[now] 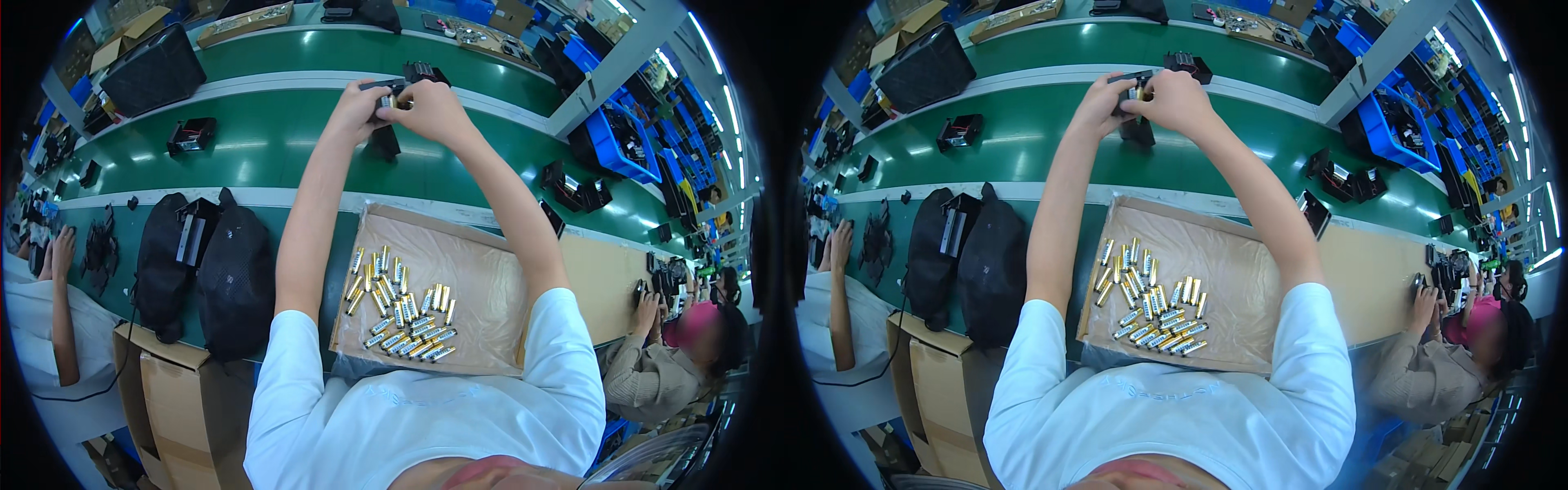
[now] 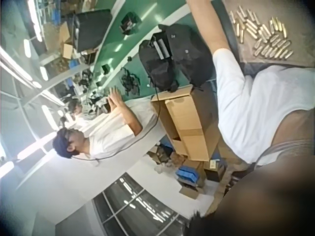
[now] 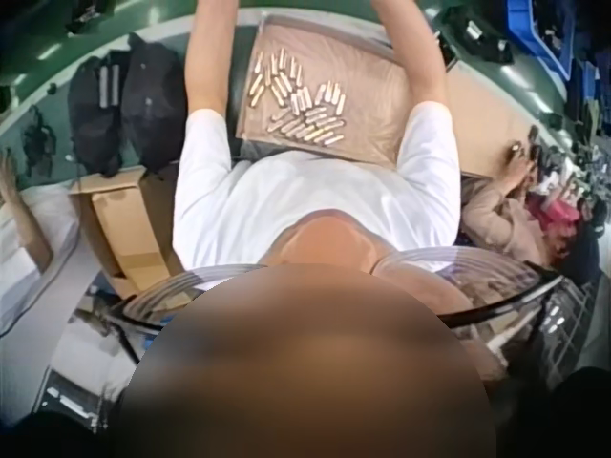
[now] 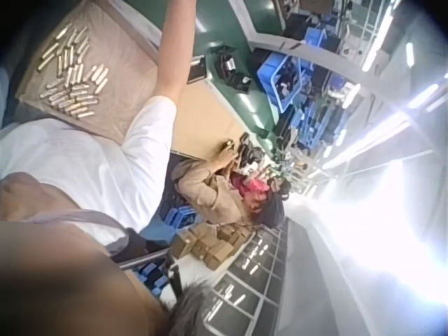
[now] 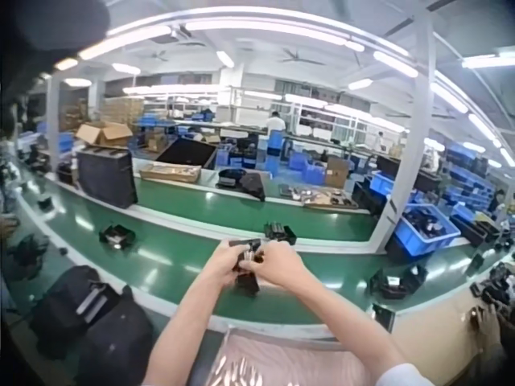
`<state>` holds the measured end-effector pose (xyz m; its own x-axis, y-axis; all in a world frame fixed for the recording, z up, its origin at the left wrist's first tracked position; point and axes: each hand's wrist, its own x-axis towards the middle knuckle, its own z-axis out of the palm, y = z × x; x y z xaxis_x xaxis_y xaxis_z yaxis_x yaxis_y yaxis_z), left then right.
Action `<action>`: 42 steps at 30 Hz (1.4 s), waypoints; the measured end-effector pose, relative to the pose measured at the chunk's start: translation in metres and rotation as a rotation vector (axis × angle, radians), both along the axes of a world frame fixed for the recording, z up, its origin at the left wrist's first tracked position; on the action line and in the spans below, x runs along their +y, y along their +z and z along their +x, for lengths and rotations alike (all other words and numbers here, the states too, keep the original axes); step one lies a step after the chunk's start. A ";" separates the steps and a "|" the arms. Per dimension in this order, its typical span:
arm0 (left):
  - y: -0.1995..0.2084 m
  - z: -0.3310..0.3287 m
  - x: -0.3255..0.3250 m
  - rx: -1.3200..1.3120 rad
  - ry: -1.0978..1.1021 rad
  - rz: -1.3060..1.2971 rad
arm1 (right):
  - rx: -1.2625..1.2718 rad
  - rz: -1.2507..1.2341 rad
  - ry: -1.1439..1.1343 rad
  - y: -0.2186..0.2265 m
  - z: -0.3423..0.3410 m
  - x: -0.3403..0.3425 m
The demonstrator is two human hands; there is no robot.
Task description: Assembling electronic components by inserting small battery-like cylinders into plastic housings on an assembly line.
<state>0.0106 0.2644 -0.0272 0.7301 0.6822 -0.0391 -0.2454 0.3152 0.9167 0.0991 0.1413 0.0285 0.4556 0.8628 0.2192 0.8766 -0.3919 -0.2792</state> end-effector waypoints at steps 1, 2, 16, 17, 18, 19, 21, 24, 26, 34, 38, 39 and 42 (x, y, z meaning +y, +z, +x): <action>-0.001 -0.002 0.002 -0.003 -0.007 0.007 | 0.067 0.069 0.055 -0.001 0.006 0.003; -0.002 -0.004 0.006 -0.005 -0.014 0.014 | 0.133 0.137 0.110 -0.001 0.012 0.004; -0.005 -0.023 0.034 0.006 -0.068 0.061 | 0.083 -0.018 0.092 0.015 0.018 0.059; -0.007 -0.024 0.036 0.013 -0.053 0.065 | 0.092 0.057 0.067 0.009 0.017 0.063; -0.010 -0.025 0.039 0.023 -0.038 0.066 | 0.103 0.130 0.041 0.003 0.015 0.067; -0.011 -0.027 0.039 0.036 -0.022 0.073 | 0.101 0.149 0.005 -0.010 0.017 0.075; -0.012 -0.028 0.048 0.068 -0.001 0.055 | 0.116 0.142 -0.027 -0.028 0.027 0.091; -0.035 -0.021 0.072 -0.025 0.104 0.298 | 0.736 0.285 0.112 -0.055 0.024 0.103; -0.040 -0.016 0.080 -0.044 0.148 0.424 | 0.839 0.399 0.051 -0.064 0.017 0.114; -0.058 -0.026 0.106 0.192 0.060 0.251 | 0.052 0.233 0.438 -0.049 -0.035 0.044; -0.039 -0.040 0.118 1.040 0.233 1.079 | 0.041 0.140 1.034 -0.061 -0.051 -0.061; -0.043 -0.041 0.115 1.043 0.229 1.078 | -0.069 0.012 1.062 -0.064 -0.055 -0.084; -0.058 -0.037 0.097 1.114 0.744 1.206 | -0.243 -0.175 1.132 -0.079 -0.065 -0.128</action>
<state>-0.0260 0.3612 -0.0853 0.2701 0.8414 0.4681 0.8177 -0.4571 0.3499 0.0343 0.0137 -0.0505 -0.6294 0.7763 0.0329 0.7730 0.6299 -0.0755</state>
